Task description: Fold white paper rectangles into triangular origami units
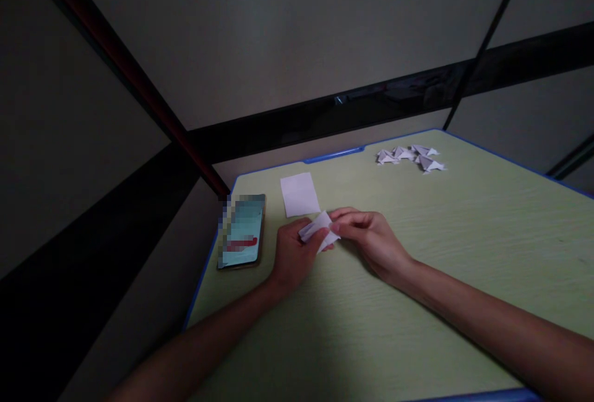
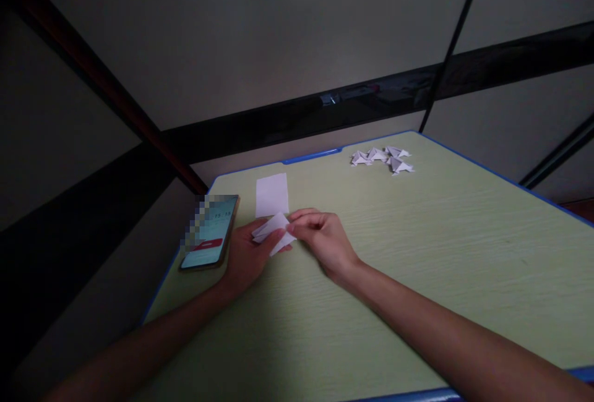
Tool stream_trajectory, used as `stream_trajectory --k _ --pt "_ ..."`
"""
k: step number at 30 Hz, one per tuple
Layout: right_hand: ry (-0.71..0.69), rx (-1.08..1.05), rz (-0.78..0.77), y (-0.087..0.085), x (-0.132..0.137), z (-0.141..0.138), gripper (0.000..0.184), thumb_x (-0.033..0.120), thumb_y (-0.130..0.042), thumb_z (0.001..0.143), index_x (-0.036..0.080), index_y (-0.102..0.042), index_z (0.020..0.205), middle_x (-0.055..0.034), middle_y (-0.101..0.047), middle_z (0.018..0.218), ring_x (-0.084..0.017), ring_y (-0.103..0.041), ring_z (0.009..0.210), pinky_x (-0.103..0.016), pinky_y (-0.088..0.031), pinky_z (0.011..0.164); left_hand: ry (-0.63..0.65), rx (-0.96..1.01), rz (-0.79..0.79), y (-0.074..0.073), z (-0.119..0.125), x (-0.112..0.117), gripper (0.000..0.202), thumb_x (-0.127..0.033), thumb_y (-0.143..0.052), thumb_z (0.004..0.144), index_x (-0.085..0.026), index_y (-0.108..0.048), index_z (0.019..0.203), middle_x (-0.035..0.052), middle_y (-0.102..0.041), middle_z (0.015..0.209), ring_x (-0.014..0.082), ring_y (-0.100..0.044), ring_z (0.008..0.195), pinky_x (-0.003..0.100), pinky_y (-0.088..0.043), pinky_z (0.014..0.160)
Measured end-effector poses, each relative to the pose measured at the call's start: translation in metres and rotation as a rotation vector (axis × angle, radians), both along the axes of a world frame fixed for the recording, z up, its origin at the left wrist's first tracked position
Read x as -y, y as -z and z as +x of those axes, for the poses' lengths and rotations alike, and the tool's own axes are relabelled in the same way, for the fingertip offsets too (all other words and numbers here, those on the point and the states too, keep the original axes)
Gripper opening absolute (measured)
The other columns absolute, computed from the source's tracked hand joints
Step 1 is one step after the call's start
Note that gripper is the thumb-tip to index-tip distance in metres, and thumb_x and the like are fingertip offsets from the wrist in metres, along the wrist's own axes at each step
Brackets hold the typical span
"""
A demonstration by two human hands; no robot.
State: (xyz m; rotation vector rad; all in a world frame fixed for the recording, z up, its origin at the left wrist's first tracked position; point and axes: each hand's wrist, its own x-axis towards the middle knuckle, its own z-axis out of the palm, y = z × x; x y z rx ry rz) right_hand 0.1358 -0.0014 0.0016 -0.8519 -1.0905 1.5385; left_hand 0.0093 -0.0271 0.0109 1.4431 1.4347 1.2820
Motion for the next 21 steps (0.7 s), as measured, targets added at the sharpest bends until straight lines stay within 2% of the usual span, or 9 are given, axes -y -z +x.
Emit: stream_trajectory --k 4,9,15,21 --pt "0.043 0.144 0.197 -0.0003 -0.0019 0.0022 0.006 0.019 -0.064 0.059 0.017 -0.064 0.055 -0.0023 -0.052 0.083 -0.012 -0.049 0.077 -0.028 -0.037 0.073 -0.001 0.160 -0.101 -0.0062 0.0020 0.0010 0.014 -0.024 -0.061 0.061 -0.010 -0.060 0.060 -0.0004 -0.060 0.051 0.0125 -0.056 0.046 0.021 -0.043 0.044" --pt "-0.083 0.284 0.303 -0.0061 -0.0054 0.0050 0.013 0.027 -0.063 0.062 0.015 -0.060 0.059 -0.0031 -0.051 0.077 -0.012 -0.049 0.067 -0.025 -0.038 0.060 -0.035 0.234 -0.133 -0.0061 -0.0005 -0.0004 0.017 -0.027 -0.062 0.061 -0.009 -0.060 0.060 0.0006 -0.061 0.049 0.0131 -0.057 0.045 0.022 -0.044 0.045" --pt "-0.177 0.319 0.167 -0.0069 -0.0061 0.0061 0.018 0.030 -0.059 0.064 0.013 -0.056 0.061 0.0014 -0.051 0.056 -0.009 -0.044 0.052 -0.023 -0.034 0.052 0.003 0.255 -0.166 0.0002 -0.0027 -0.0028 0.018 -0.027 -0.062 0.062 -0.009 -0.061 0.062 0.0016 -0.061 0.047 0.0125 -0.056 0.043 0.021 -0.042 0.045" --pt "-0.164 0.264 0.050 -0.0030 -0.0078 0.0060 0.017 0.028 -0.061 0.061 0.012 -0.057 0.057 0.0017 -0.053 0.052 -0.008 -0.043 0.049 -0.023 -0.031 0.051 0.034 0.233 -0.179 -0.0010 -0.0040 -0.0029 0.020 -0.028 -0.061 0.062 -0.009 -0.061 0.059 0.0029 -0.061 0.047 0.0117 -0.055 0.043 0.020 -0.041 0.045"
